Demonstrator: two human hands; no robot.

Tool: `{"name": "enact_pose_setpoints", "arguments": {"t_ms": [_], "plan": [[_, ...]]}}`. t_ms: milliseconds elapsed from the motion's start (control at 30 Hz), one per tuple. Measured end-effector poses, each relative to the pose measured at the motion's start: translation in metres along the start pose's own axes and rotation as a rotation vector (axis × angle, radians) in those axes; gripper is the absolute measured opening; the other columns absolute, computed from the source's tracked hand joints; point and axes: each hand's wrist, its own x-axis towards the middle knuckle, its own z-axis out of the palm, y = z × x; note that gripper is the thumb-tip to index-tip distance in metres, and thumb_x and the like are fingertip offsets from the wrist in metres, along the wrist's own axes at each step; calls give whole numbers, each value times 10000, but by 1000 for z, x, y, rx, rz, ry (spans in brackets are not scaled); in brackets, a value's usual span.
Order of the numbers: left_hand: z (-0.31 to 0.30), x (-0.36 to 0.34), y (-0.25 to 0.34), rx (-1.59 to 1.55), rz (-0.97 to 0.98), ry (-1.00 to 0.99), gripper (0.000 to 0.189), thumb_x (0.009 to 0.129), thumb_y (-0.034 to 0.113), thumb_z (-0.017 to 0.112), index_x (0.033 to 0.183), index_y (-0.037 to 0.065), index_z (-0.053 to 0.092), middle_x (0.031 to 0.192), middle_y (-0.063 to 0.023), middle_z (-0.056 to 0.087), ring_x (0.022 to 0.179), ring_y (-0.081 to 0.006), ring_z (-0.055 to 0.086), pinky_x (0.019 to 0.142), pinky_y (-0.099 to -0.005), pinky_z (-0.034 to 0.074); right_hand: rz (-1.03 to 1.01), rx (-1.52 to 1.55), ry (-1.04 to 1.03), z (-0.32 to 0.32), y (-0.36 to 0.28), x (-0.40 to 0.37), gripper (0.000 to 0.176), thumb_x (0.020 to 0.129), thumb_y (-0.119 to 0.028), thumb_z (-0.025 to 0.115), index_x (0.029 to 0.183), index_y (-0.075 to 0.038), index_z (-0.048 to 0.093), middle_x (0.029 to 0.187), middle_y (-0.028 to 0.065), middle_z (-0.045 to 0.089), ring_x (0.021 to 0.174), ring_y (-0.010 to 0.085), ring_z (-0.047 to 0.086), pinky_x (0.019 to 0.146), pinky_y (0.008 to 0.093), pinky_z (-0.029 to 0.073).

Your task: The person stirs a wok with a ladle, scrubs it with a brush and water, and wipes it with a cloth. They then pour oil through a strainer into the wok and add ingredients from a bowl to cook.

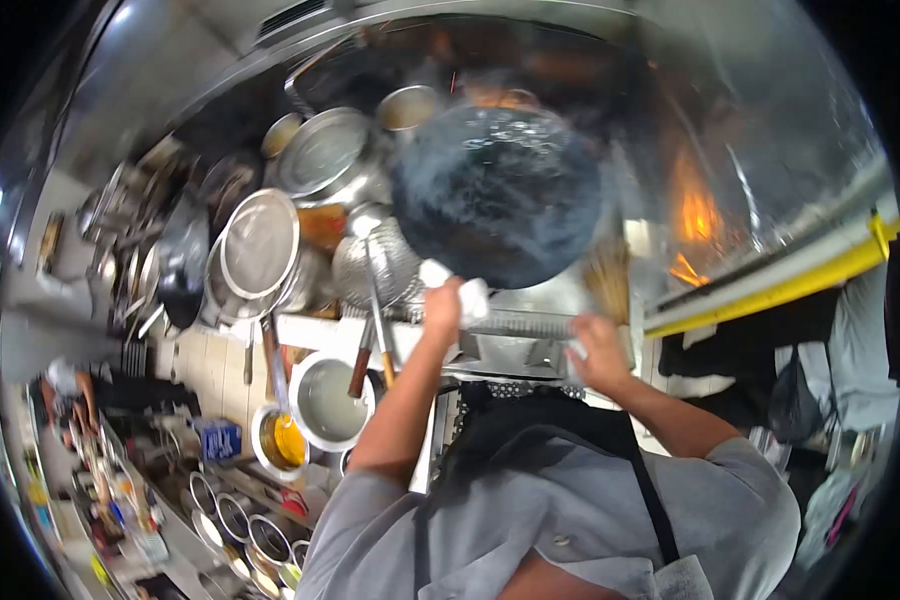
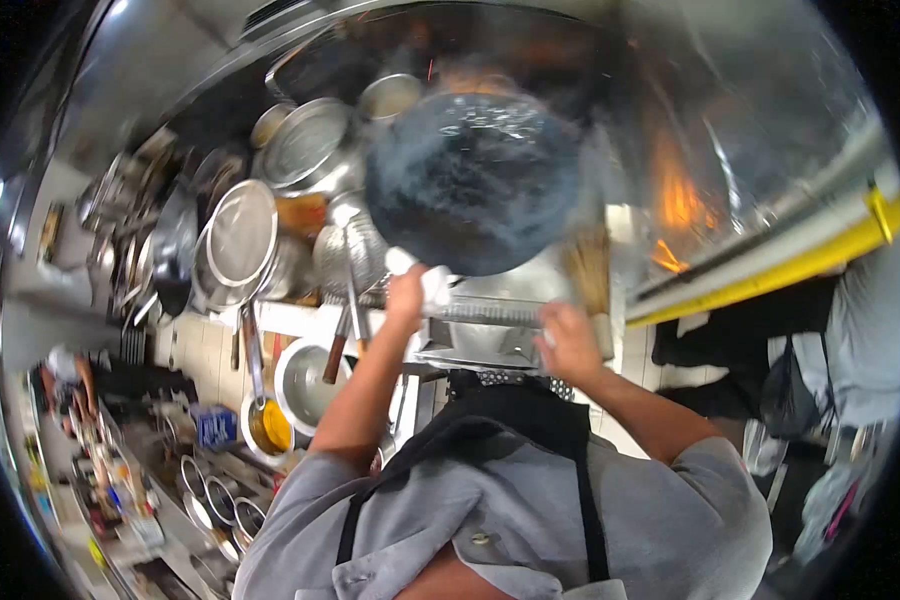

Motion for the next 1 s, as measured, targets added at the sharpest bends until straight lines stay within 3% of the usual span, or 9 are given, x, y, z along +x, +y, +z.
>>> {"name": "enact_pose_setpoints", "arguments": {"t_ms": [133,167,300,400,533,600,767,900,1000], "plan": [[37,15,-5,-699,-179,-35,317,733,184,550,767,-124,614,718,-166,630,629,-242,578,597,-372,432,351,893,-944,99,-93,39,179,869,-142,595,970,1,632,847,108,668,722,192,644,698,307,521],[40,17,-4,-707,-180,-30,335,730,196,552,778,-129,617,733,-182,635,643,-251,587,612,-376,439,180,881,-994,142,-104,45,212,871,-198,615,994,-25,612,831,84,660,720,192,638,709,322,515],[62,40,-31,-637,-189,-20,437,702,258,577,854,-150,621,829,-253,654,775,-300,630,718,-394,460,1241,1719,-806,225,-169,87,260,871,-333,628,902,-81,574,717,45,587,673,223,598,741,359,484],[7,12,9,-453,-325,-286,556,773,420,657,959,-103,630,899,-177,671,781,-285,630,695,-390,476,1124,1545,-1313,307,-163,119,342,878,-418,597,937,-82,581,778,83,617,687,236,601,775,335,469],[-95,-17,17,-342,-84,-639,529,760,429,718,982,-45,645,887,-108,672,792,-197,629,718,-326,497,589,1019,-659,234,-157,124,445,886,-492,544,1054,-80,544,912,69,602,821,240,599,823,346,489],[-148,-34,0,-468,47,-686,545,743,383,746,1086,-17,606,910,-84,656,818,-178,610,747,-303,493,889,1271,-341,145,-194,139,323,875,-349,608,996,-52,568,800,98,622,600,206,588,571,340,480],[-215,-61,-31,-942,90,-634,382,772,206,732,1064,7,587,898,-48,629,790,-130,587,693,-289,481,679,626,-512,80,-145,217,202,839,-208,664,846,-45,546,529,49,540,409,151,520,332,286,381],[-197,-64,-49,-1081,8,-410,284,776,197,727,955,19,595,796,-42,620,686,-137,589,604,-287,475,25,34,-11,110,-109,347,360,817,-208,643,1077,29,571,1006,251,629,971,426,594,852,429,469],[-189,-74,-63,-1167,-122,-359,284,764,187,731,945,20,589,782,-54,621,664,-152,599,574,-298,477,10,-203,-69,141,-128,400,300,846,-190,612,1000,64,570,865,227,652,797,359,650,693,424,509]]}}
